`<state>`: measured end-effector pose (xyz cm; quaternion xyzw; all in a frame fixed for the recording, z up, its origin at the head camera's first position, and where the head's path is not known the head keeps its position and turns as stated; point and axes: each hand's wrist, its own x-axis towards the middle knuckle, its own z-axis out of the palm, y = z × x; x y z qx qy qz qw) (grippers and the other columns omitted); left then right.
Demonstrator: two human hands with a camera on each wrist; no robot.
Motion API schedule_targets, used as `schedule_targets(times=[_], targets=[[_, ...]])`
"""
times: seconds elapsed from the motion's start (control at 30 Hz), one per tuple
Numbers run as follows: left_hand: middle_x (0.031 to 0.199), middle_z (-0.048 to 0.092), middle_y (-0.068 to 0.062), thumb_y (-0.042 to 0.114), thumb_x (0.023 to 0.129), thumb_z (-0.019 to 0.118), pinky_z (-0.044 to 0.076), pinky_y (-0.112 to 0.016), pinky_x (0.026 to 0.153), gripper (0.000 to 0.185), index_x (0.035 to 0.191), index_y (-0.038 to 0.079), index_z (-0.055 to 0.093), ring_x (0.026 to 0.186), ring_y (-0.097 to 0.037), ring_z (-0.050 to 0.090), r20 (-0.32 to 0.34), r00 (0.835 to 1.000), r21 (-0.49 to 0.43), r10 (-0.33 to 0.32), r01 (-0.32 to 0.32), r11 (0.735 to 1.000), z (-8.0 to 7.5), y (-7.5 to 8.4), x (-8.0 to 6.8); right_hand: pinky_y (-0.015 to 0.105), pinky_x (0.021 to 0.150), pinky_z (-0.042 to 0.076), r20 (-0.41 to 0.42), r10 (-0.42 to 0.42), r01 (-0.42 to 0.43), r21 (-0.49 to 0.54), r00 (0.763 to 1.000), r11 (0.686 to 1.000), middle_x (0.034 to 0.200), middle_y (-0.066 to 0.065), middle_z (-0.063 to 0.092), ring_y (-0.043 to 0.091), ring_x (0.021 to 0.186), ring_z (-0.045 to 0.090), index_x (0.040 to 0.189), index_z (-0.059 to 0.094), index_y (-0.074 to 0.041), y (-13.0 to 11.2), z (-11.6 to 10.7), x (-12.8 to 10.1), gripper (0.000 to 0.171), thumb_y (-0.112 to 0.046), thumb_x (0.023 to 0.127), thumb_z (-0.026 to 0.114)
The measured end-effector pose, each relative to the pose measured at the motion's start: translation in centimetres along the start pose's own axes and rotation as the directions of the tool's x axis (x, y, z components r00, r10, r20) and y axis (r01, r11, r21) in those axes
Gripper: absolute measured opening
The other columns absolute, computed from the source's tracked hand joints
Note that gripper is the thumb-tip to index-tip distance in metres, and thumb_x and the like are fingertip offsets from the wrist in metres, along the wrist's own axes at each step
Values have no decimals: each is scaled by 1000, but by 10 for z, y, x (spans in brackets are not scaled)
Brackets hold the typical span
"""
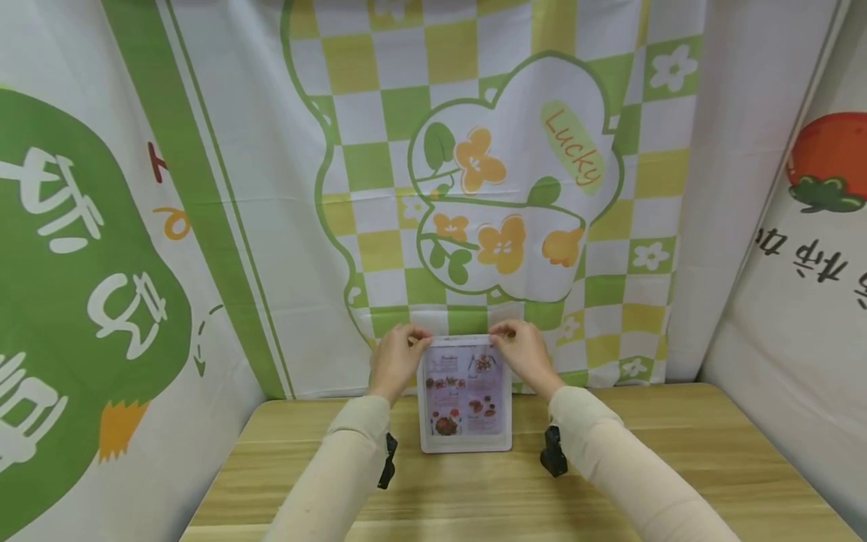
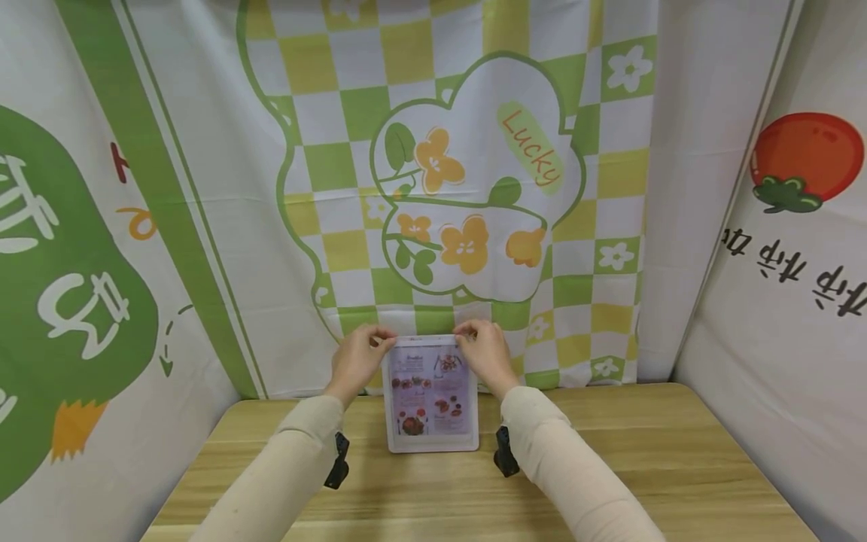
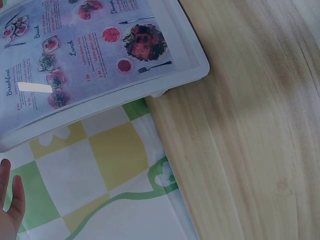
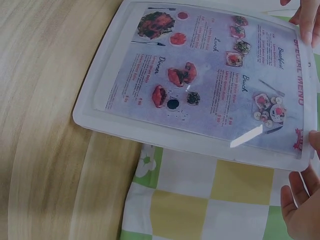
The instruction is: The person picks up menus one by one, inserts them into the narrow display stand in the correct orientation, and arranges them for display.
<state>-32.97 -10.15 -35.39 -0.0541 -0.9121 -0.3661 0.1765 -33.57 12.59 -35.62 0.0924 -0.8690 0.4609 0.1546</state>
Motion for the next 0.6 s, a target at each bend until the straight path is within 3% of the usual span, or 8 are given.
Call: schedule_targets(times=[0.2, 0.6], targets=[[111, 67, -1, 29, 93, 71, 49, -33, 65, 12, 101, 21, 76, 92, -19, 63, -24, 1000, 40, 5, -4, 999, 2, -4, -1, 49, 100, 44, 15, -5, 5, -7, 1000, 1000, 116, 13, 67, 31, 113, 57, 106, 72, -4, 3, 3, -1, 15, -11, 93, 69], [114, 67, 0, 31, 94, 69, 49, -31, 65, 20, 111, 22, 75, 93, -18, 62, -43, 999, 33, 32, -31, 999, 2, -10, -4, 50, 102, 42, 5, -7, 7, 17, 1000, 1000, 122, 16, 66, 33, 117, 56, 111, 71, -2, 4, 3, -3, 20, -10, 93, 69]])
